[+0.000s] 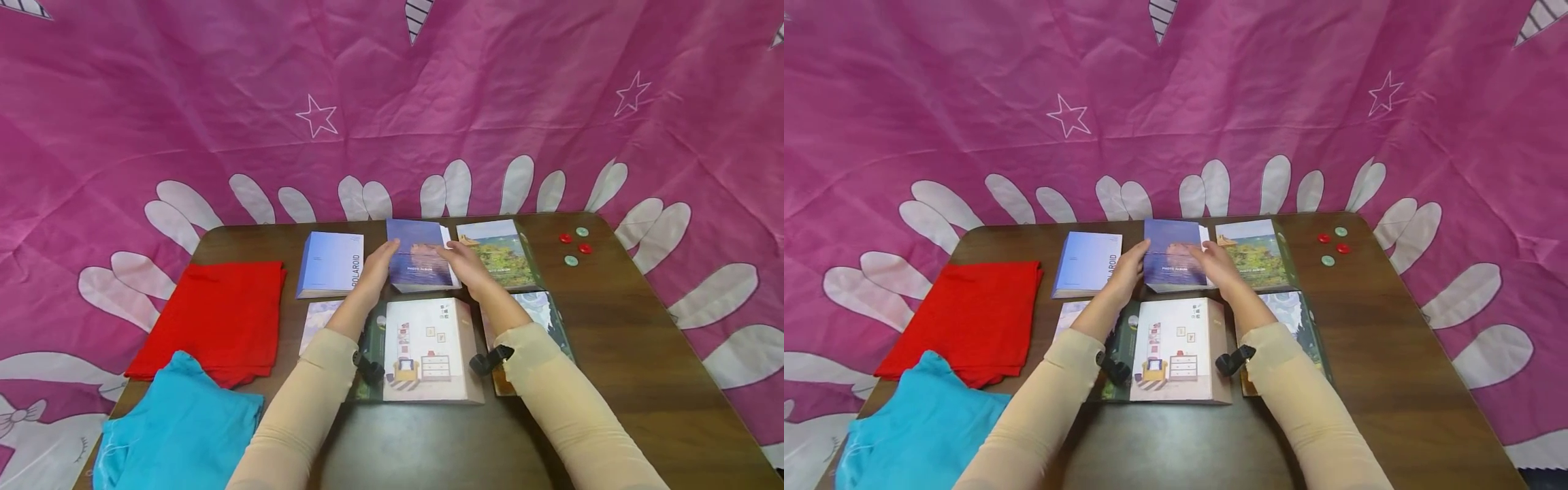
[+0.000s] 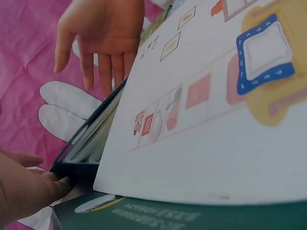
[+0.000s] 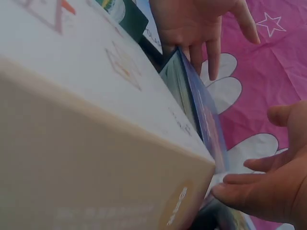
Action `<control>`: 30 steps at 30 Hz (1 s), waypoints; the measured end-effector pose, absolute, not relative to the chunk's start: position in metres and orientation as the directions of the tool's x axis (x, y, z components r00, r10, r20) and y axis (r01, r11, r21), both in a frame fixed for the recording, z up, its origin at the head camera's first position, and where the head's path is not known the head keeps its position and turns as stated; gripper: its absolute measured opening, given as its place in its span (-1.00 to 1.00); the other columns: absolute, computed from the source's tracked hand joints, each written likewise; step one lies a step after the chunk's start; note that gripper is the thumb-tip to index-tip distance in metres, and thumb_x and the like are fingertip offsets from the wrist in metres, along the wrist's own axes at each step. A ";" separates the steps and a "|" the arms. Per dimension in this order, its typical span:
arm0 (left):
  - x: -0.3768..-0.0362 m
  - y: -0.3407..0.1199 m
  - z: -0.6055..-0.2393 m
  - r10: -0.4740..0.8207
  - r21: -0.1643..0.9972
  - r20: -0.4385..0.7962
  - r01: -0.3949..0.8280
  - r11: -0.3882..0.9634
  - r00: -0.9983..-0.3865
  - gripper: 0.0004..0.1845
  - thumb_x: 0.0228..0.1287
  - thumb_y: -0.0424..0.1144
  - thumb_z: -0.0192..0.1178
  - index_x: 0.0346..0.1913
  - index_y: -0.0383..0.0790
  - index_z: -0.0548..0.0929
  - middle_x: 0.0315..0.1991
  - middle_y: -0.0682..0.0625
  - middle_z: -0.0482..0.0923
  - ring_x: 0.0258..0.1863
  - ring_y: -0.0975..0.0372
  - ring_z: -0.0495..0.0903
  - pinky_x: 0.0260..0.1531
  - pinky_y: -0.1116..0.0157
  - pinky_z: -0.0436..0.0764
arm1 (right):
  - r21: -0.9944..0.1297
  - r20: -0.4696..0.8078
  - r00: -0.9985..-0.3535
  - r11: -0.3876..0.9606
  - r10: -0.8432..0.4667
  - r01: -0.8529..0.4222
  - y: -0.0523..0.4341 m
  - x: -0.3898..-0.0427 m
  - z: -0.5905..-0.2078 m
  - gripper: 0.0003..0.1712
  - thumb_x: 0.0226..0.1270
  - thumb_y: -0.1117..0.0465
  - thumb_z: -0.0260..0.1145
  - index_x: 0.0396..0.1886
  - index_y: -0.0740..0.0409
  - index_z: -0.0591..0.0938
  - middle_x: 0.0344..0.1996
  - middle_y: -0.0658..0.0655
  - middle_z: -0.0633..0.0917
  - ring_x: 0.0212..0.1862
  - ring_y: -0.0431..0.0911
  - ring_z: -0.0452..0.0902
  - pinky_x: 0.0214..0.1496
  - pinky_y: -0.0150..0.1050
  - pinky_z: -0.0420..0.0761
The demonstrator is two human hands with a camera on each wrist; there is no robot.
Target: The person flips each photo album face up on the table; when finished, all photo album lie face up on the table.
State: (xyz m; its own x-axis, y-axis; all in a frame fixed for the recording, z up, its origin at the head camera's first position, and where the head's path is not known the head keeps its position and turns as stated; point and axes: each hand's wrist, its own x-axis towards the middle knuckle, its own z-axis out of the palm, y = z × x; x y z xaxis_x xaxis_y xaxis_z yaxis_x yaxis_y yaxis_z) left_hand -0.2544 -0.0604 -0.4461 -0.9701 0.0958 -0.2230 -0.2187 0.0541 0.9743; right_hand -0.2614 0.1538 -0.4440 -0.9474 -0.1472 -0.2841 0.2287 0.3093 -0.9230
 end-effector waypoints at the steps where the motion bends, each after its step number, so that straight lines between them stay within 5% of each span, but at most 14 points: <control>1: -0.254 -0.062 -0.447 0.083 0.973 -0.221 -0.214 0.080 -0.972 -0.16 0.47 0.25 -0.03 0.59 -0.22 0.16 0.59 -0.13 0.11 0.58 -0.03 0.02 0.53 -0.02 0.03 | -0.922 -0.284 -0.947 0.314 -0.152 0.226 0.154 -0.261 -0.444 -0.14 0.55 -0.20 0.09 0.63 0.13 0.10 0.58 0.23 0.13 0.56 0.21 0.04 0.53 0.23 0.08; 10: -0.252 -0.071 -0.446 0.068 0.959 -0.208 -0.190 0.210 -0.976 -0.14 0.48 0.30 -0.05 0.61 -0.18 0.11 0.59 -0.13 0.11 0.57 -0.02 0.04 0.53 -0.08 -0.03 | -0.933 -0.264 -0.945 0.298 -0.191 0.201 0.156 -0.257 -0.443 -0.21 0.59 -0.09 0.09 0.60 0.23 0.14 0.57 0.23 0.14 0.51 0.25 0.15 0.52 0.12 0.20; 17: -0.249 -0.060 -0.439 0.059 0.911 -0.018 0.008 0.412 -0.998 -0.17 0.50 0.26 -0.05 0.59 -0.21 0.13 0.60 -0.19 0.03 0.57 -0.05 0.03 0.52 -0.02 0.05 | -0.955 -0.204 -0.966 0.252 -0.161 0.160 0.171 -0.253 -0.428 -0.22 0.59 -0.09 0.10 0.58 0.23 0.17 0.54 0.24 0.22 0.52 0.17 0.16 0.52 0.05 0.22; 30: -0.240 0.016 -0.434 0.226 0.893 0.037 0.134 0.429 -0.973 -0.26 0.54 0.12 0.02 0.60 -0.15 0.15 0.59 -0.14 0.09 0.56 -0.03 0.07 0.51 -0.04 0.09 | -0.934 -0.053 -0.998 0.352 0.019 0.056 0.239 -0.251 -0.415 -0.20 0.58 -0.08 0.10 0.58 0.26 0.16 0.48 0.37 0.30 0.50 0.20 0.18 0.51 0.11 0.22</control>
